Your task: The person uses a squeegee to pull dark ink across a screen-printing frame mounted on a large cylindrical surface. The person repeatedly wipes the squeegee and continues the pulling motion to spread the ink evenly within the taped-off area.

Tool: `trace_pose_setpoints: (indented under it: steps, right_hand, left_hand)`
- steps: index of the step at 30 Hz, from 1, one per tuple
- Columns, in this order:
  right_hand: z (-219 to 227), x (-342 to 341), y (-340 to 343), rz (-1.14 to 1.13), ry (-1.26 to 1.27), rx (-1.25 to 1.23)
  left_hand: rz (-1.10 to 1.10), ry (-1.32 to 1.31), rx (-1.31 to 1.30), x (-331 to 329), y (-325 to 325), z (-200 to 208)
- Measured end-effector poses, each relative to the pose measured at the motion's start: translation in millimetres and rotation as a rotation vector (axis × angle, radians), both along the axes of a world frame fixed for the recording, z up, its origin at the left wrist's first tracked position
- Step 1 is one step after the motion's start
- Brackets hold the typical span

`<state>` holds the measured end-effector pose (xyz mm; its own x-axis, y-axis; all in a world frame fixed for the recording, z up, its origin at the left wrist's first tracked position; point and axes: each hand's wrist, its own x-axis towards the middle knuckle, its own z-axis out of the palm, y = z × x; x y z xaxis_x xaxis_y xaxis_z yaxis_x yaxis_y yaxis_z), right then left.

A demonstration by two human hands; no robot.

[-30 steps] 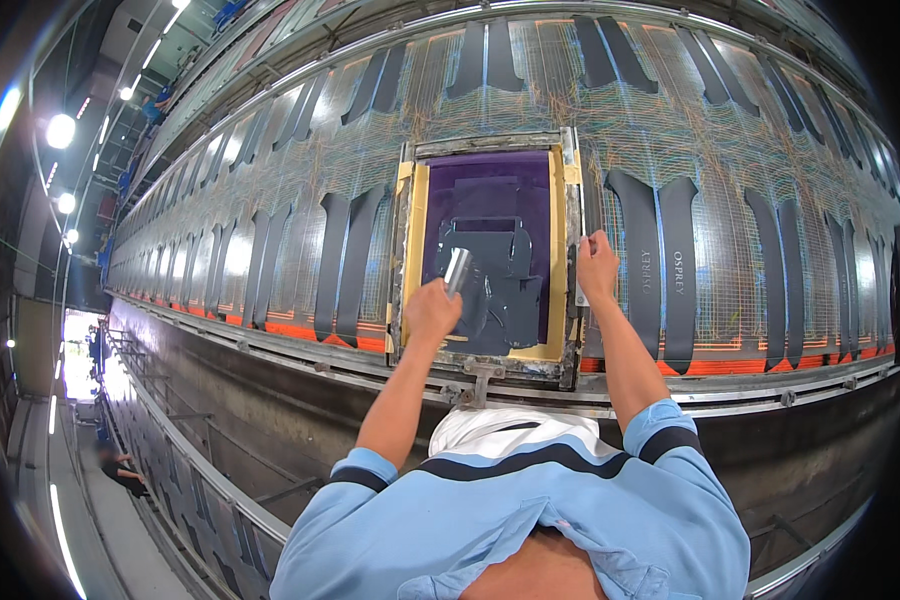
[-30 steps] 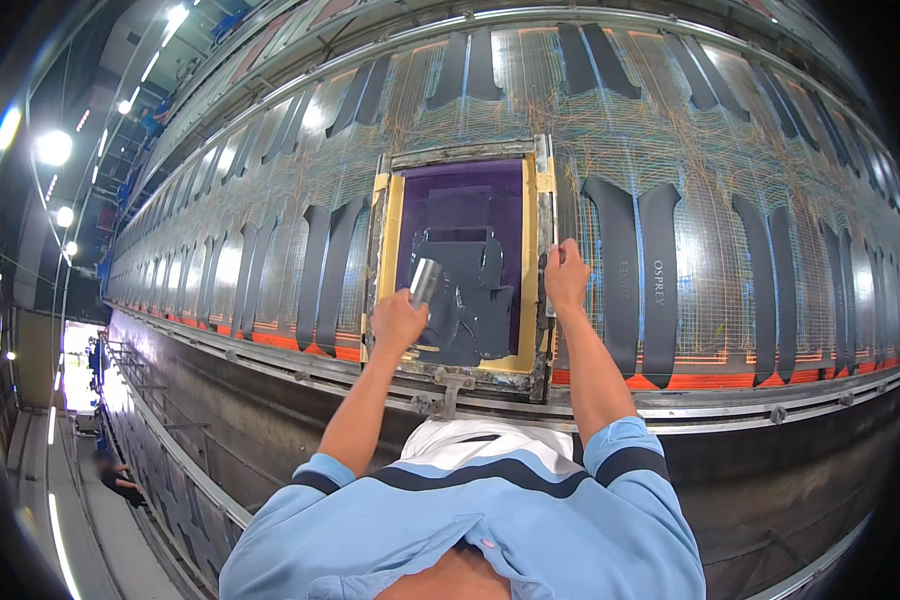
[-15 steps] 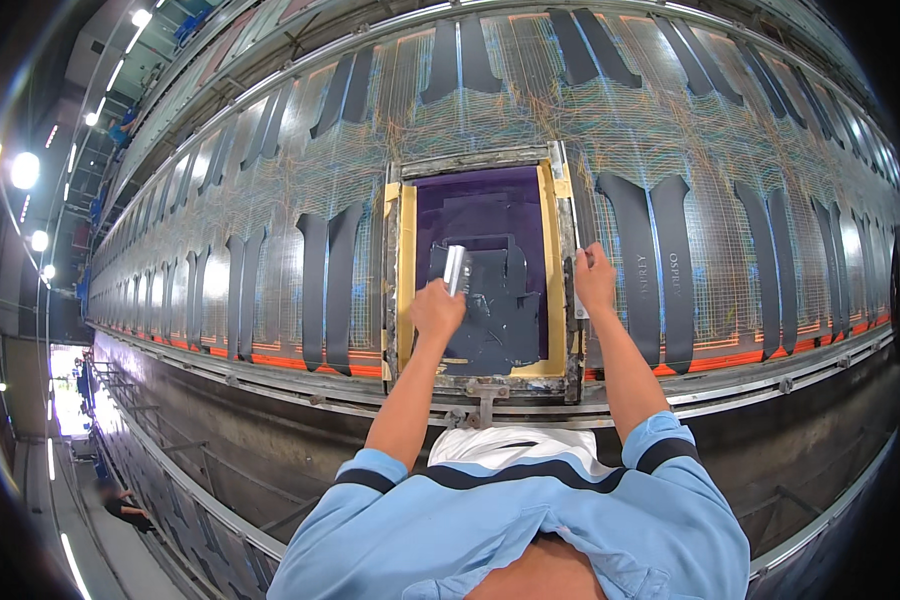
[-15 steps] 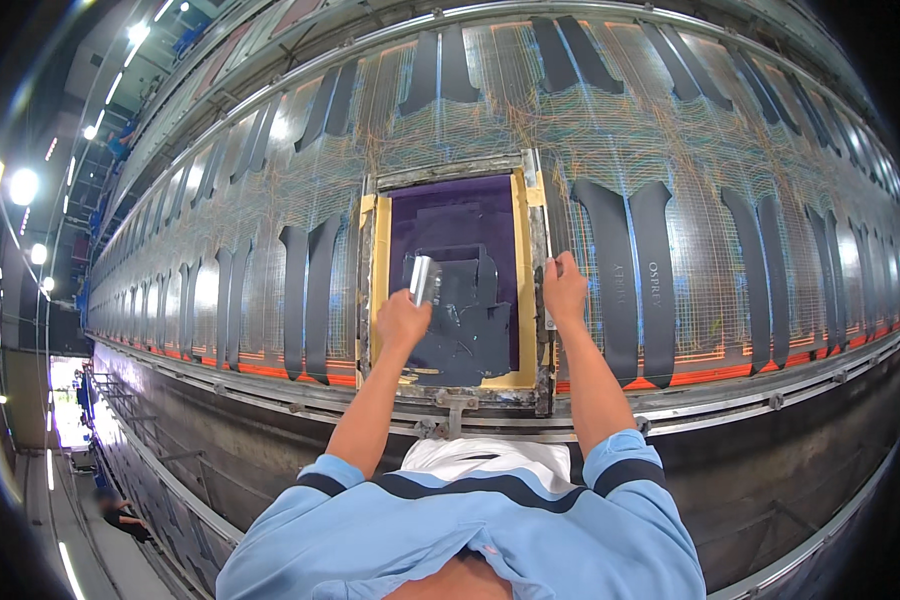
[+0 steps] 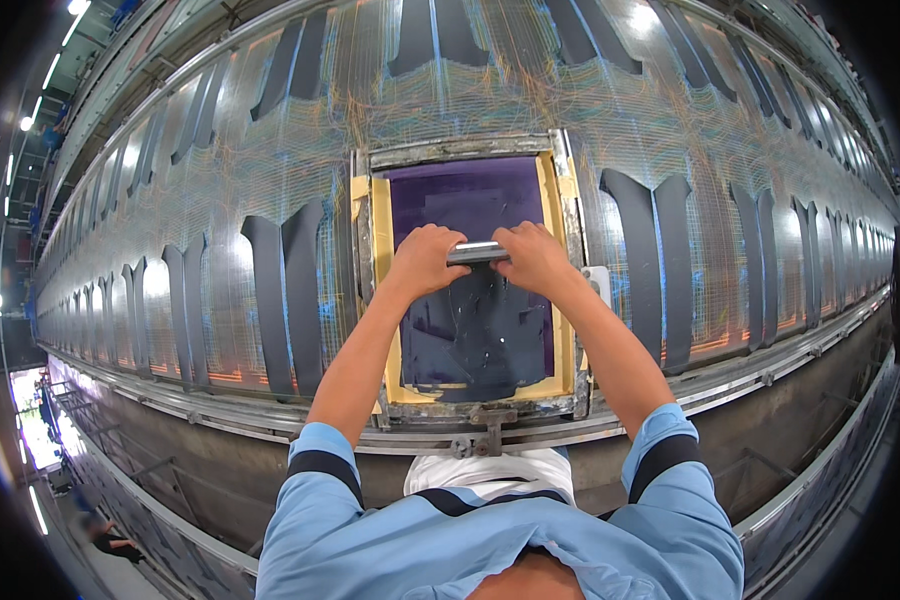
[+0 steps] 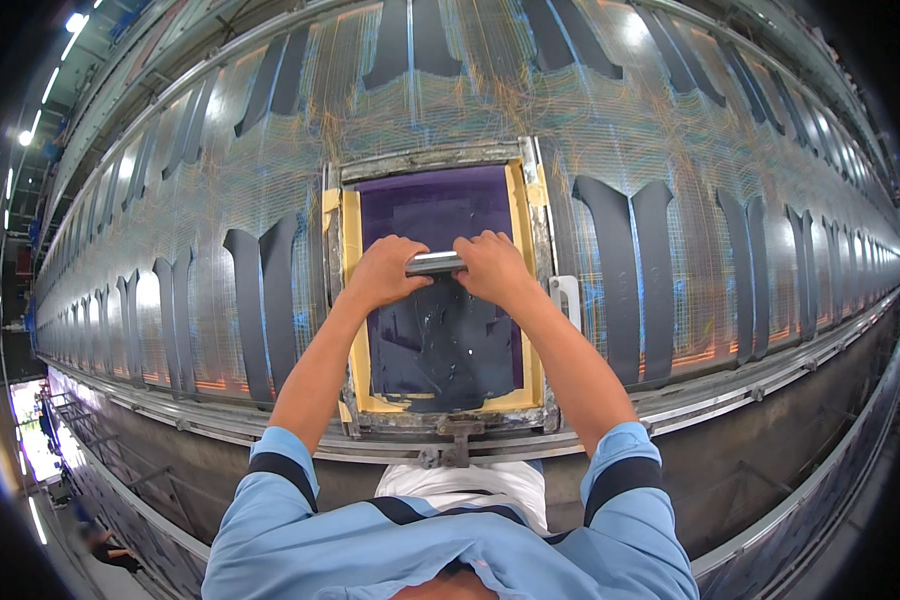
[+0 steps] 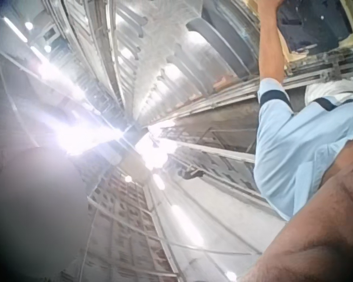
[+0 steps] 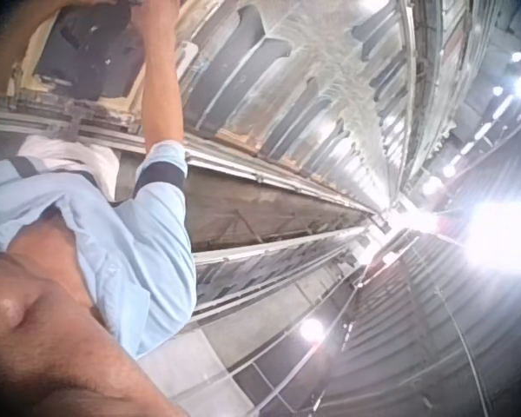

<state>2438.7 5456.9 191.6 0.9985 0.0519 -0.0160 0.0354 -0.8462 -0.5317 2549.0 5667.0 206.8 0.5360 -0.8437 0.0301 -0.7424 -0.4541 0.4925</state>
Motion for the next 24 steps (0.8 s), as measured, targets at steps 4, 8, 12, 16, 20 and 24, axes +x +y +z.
trace_pose_setpoints:
  steps: [4, 8, 12, 16, 20, 24]
  right_hand:
    - [-1, 9, 7, 0.011, -0.085, 0.011]
    - [-4, 25, 3, 0.015, -0.076, 0.056]
    - [-4, -22, 27, 0.009, -0.120, 0.034]
    - [7, -116, 66, 0.106, -0.171, 0.124]
    - [15, -105, 54, 0.136, -0.095, 0.052]
    - [15, -16, 21, 0.100, -0.192, -0.028]
  left_hand:
    - [0.013, 0.051, 0.086, 5, 13, 0]
    - [0.052, 0.014, 0.020, 18, 6, -2]
    - [0.094, 0.009, -0.105, -37, 33, -8]
    - [0.102, 0.044, -0.047, -140, 80, 7]
    - [0.015, 0.044, 0.027, -116, 70, 14]
    - [0.024, -0.041, -0.075, -27, 34, 5]
